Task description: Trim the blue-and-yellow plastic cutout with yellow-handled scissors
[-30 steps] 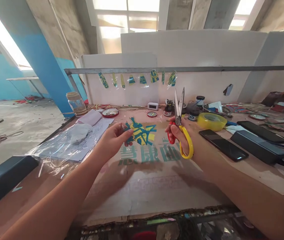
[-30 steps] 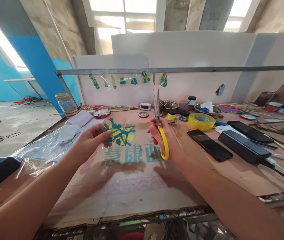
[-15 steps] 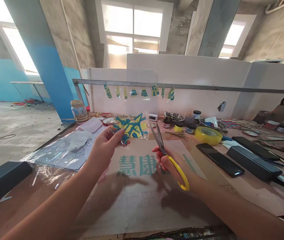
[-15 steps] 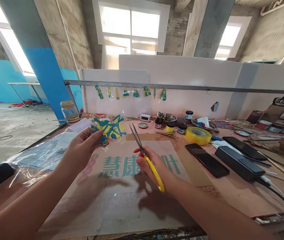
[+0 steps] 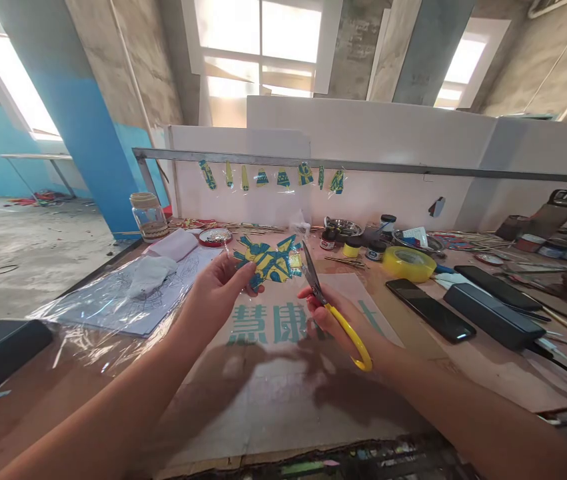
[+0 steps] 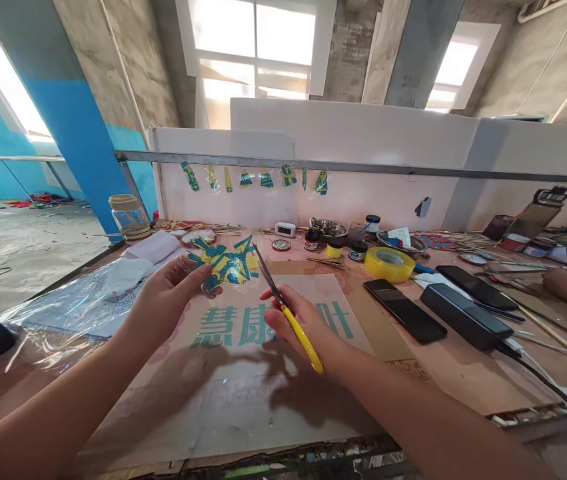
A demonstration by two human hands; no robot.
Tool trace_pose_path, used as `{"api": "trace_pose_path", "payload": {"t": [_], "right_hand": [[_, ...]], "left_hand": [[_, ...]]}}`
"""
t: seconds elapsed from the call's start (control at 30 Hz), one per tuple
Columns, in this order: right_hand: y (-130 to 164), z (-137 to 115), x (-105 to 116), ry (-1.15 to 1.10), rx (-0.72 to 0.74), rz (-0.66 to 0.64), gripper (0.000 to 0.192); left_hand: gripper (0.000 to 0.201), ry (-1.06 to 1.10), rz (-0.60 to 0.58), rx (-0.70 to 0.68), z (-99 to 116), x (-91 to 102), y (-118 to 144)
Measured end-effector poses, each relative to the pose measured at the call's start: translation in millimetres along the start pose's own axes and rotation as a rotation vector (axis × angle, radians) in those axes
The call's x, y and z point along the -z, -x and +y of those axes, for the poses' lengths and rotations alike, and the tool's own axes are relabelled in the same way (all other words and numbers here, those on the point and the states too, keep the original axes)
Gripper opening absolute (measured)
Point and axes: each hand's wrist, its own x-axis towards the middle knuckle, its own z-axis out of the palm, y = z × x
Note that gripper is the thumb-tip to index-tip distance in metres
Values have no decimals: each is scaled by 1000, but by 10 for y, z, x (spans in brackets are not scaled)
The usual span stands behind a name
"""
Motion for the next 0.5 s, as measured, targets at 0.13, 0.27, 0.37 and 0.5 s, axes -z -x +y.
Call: {"api": "trace_pose_path", "payload": {"t": [0.13,0.27,0.37,0.5], "right_hand": [[-1,1,10,4,27,-9,51],[2,-9,24,7,41,-1,54],[-5,-17,33,9,50,17,57],[-13,-27,37,11,40,31,61]], "left_hand": [[31,-9,-12,-13,-1,-16,13],[33,-44,-30,-17,6,-23,20],[33,-46,-42,-7,14,-23,20],[31,-63,-59,-1,25,-22,20]]}}
